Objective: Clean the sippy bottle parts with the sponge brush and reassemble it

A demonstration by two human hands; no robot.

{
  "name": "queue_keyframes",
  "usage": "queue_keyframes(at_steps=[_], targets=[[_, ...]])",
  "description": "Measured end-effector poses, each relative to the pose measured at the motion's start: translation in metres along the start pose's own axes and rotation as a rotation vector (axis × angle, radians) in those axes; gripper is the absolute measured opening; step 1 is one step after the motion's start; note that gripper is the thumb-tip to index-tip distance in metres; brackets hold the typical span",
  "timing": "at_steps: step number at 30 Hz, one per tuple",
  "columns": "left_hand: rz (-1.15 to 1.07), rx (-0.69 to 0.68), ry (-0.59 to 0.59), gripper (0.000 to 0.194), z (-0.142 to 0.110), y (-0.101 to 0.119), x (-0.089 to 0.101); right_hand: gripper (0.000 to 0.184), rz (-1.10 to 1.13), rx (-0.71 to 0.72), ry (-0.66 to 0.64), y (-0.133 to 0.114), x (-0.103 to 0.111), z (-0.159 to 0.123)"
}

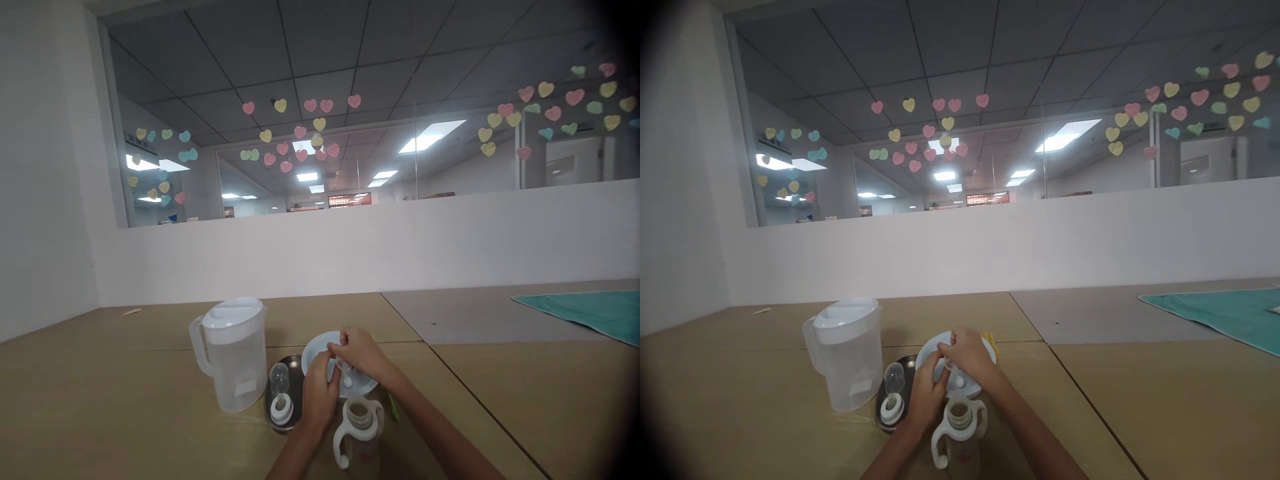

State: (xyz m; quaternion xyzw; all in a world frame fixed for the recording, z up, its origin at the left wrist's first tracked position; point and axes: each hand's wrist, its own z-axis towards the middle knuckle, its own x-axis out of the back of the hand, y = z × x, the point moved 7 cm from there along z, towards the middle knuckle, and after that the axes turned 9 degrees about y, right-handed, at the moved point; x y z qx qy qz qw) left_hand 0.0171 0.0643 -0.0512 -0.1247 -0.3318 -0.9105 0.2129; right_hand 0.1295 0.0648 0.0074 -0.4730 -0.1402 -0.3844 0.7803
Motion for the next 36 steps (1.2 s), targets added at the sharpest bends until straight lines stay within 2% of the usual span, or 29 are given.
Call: queue_keyframes(at_steps=[3,6,9,13,15,19,26,32,36], targets=[[0.087,-0.06,0.003,0.034,0.0,-0.002,0.0,0.029,-0.05,0.05,0.003,-0.003,-0.007,-0.002],[0.154,-0.105,0.024,0.033,-0.003,-0.003,0.002,0.03,-0.051,0.087,-0.005,-0.008,-0.003,-0.001],[0.19,-0.089,0.049,0.033,-0.009,-0.006,0.006,0.039,0.025,0.115,0.024,-0.018,0.019,0.0],[0.214,-0.111,0.034,0.034,-0.016,-0.006,0.006,0.06,0.188,0.123,0.079,-0.036,0.053,-0.01],[0.232,-0.121,0.03,0.035,-0.018,-0.006,0.004,0.066,0.217,0.111,0.036,-0.045,0.06,-0.019],[0.259,-0.119,0.032,0.033,-0.021,-0.007,0.002,0.067,0.174,0.141,-0.057,-0.059,0.059,-0.033],[0.25,-0.099,0.021,0.03,-0.022,-0.005,0.001,0.063,0.193,0.124,0.07,-0.064,0.066,-0.039],[0.16,-0.045,0.002,0.03,-0.022,-0.001,0.004,0.062,0.03,0.181,0.08,-0.06,0.046,-0.038],[0.142,-0.033,-0.005,0.03,-0.022,-0.003,0.003,0.06,-0.039,0.214,0.107,-0.06,0.042,-0.037]])
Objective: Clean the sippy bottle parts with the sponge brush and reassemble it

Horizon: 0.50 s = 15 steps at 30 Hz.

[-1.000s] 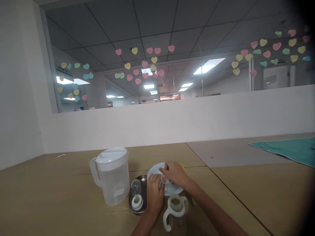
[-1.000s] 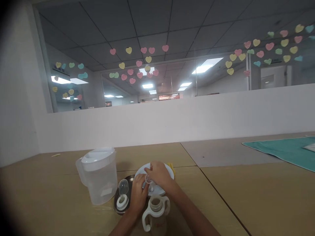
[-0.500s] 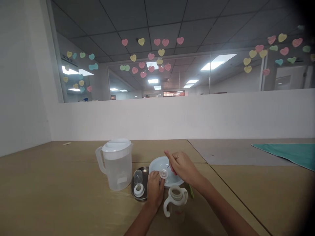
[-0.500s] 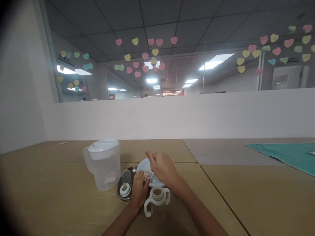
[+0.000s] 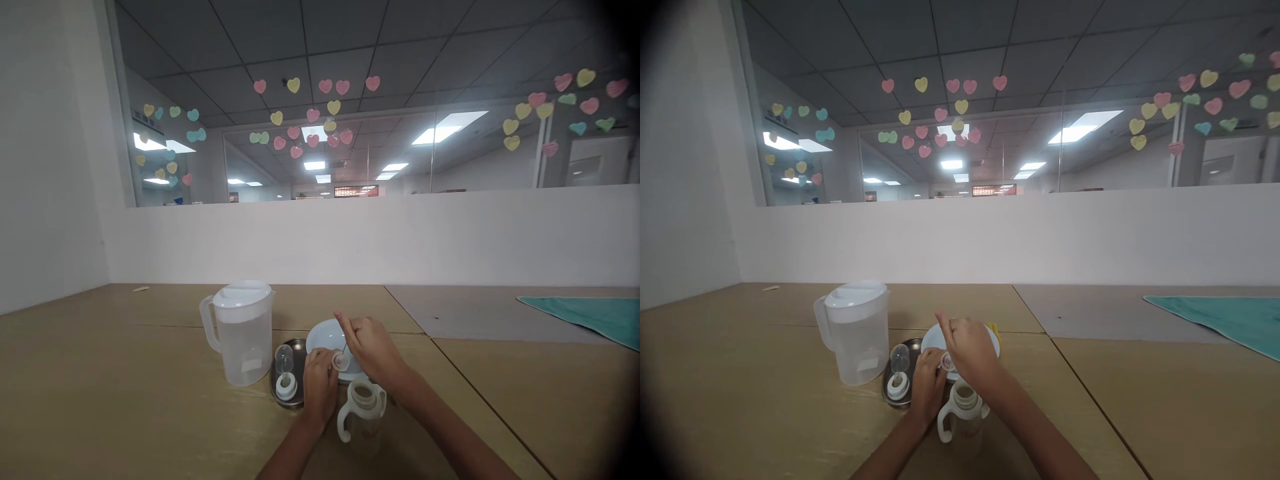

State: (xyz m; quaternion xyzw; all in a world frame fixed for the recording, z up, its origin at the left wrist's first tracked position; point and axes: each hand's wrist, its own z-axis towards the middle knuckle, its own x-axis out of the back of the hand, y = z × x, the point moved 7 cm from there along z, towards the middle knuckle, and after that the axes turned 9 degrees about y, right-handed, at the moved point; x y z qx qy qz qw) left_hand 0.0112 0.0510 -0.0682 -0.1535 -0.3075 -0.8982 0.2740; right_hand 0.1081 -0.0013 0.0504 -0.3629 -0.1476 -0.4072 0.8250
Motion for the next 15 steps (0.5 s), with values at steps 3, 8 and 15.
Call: queue_keyframes(at_steps=[3,8,15], targets=[[0.008,-0.006,0.007,0.027,0.0,-0.003,-0.002,0.06,-0.007,0.006,0.02,-0.001,0.002,0.0],[0.064,-0.017,0.015,0.026,-0.001,-0.005,-0.004,0.061,-0.035,0.008,0.068,0.003,0.004,0.001],[0.056,-0.048,0.035,0.031,0.001,0.003,0.002,0.056,0.04,0.018,0.062,0.012,0.0,0.001]])
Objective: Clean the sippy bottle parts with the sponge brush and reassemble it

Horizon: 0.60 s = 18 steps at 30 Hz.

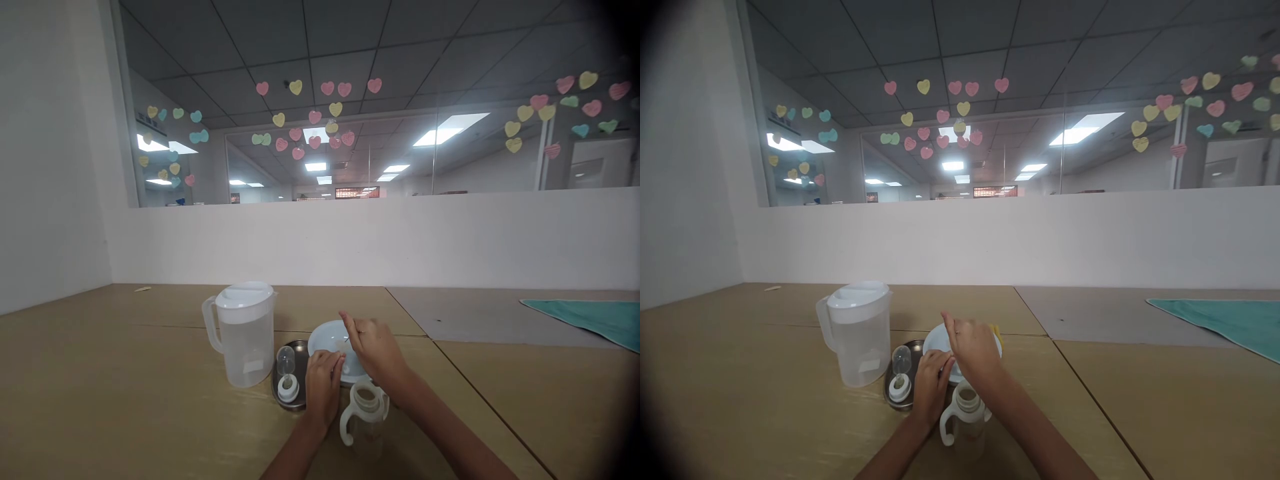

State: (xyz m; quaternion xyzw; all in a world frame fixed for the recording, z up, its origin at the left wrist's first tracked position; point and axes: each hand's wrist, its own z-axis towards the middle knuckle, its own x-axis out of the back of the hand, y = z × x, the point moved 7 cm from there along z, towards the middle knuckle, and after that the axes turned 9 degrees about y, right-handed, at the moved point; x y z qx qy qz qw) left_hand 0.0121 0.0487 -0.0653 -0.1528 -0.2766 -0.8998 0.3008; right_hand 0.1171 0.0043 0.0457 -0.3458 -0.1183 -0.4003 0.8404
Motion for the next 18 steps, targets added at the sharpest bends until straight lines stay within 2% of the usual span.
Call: queue_keyframes(at_steps=[5,10,18], targets=[[-0.013,-0.011,0.018,0.03,0.0,0.001,0.0,0.061,0.05,-0.118,-0.095,-0.008,0.005,-0.001],[-0.046,0.021,0.029,0.029,-0.001,-0.005,-0.003,0.06,0.05,-0.13,-0.163,-0.016,0.009,-0.003],[-0.055,0.021,-0.013,0.027,-0.001,-0.004,-0.004,0.057,-0.184,-0.053,-0.095,-0.011,0.013,-0.002]])
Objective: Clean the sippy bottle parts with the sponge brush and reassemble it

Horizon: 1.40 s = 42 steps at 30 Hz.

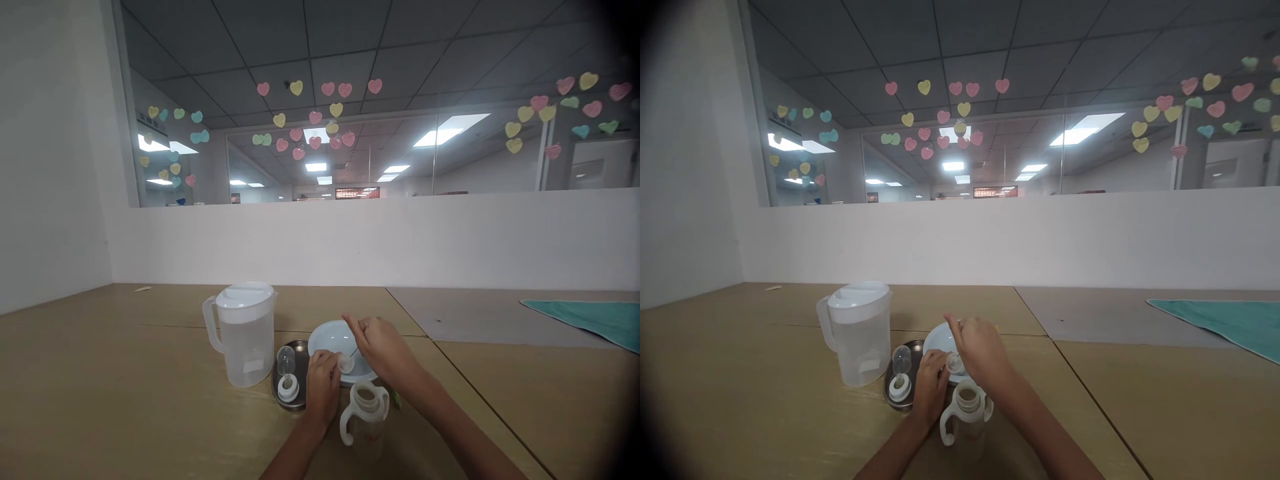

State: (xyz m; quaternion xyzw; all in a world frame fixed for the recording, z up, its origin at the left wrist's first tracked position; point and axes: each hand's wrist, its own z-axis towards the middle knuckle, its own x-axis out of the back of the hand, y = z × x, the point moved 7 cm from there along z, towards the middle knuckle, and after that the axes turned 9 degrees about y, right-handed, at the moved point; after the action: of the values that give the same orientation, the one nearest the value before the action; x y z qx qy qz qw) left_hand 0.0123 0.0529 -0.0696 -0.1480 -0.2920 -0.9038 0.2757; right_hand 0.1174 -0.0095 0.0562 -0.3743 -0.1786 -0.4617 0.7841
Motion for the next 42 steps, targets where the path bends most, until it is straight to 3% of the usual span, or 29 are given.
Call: queue_keyframes(at_steps=[4,9,13,22,31,42], targets=[[-0.003,-0.029,-0.012,0.028,0.001,0.004,0.002,0.055,0.001,-0.026,0.028,0.002,-0.001,0.001],[-0.007,-0.035,0.006,0.025,0.0,0.002,0.001,0.058,0.276,-0.006,0.048,-0.004,-0.002,0.0],[-0.022,-0.048,0.03,0.024,0.0,0.002,0.001,0.058,0.361,-0.019,0.047,-0.003,-0.003,-0.001],[-0.021,-0.009,0.038,0.031,-0.001,0.002,0.001,0.055,0.175,0.049,-0.009,-0.008,0.0,-0.002],[0.004,0.002,0.022,0.029,-0.001,-0.002,0.0,0.056,0.104,0.008,-0.088,-0.005,0.003,-0.002],[0.011,-0.055,0.043,0.024,-0.002,0.004,0.002,0.061,0.121,0.057,-0.087,-0.004,-0.016,-0.001]])
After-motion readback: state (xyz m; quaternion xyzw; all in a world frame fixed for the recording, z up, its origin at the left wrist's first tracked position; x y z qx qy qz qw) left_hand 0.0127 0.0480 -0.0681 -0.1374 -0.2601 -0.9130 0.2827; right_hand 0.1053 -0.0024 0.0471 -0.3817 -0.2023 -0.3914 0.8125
